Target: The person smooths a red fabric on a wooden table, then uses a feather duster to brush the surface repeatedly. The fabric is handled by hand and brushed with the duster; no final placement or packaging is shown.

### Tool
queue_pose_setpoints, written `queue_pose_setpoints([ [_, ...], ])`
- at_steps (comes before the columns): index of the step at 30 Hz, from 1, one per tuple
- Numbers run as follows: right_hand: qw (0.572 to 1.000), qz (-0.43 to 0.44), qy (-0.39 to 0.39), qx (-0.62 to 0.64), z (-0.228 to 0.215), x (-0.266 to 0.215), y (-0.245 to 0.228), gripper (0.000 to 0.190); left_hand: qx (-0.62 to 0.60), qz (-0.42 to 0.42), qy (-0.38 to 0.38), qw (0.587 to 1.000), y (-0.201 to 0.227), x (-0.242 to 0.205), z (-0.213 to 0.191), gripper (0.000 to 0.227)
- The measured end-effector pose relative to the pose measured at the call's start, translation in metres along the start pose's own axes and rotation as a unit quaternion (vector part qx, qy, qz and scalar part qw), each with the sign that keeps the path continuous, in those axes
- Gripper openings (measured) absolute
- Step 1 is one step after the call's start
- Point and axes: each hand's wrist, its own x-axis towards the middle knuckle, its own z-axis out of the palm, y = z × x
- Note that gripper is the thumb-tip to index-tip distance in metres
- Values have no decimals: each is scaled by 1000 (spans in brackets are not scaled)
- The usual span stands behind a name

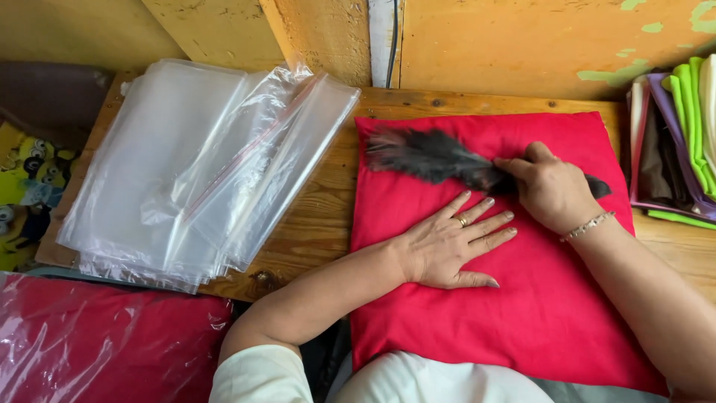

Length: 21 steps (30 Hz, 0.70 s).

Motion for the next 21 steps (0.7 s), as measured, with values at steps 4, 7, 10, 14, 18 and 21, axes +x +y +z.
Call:
queue_pose_setpoints([
  [4,998,68,-8,13,-16,14,-11,36,-22,-11,31,999,-1,-2,-7,78],
  [7,995,86,43,-2,-44,-2,-45,32,-27,-29,237,971,-1,-1,-24,63],
  [10,985,13,41,169,-58,-31,-76,35,-18,-40,292,955,-1,-2,-28,45],
  [14,992,110,-63,8,-36,-66,-55,48,26,-182,154,971,-1,-4,-17,61],
  [18,964,261,-9,-43,-21,-110,10,43,6,-310,-57,949,-2,-1,-31,97],
  [21,940,336,-14,-49,-27,-129,30,42,-16,-323,-119,939,-2,4,-39,101],
])
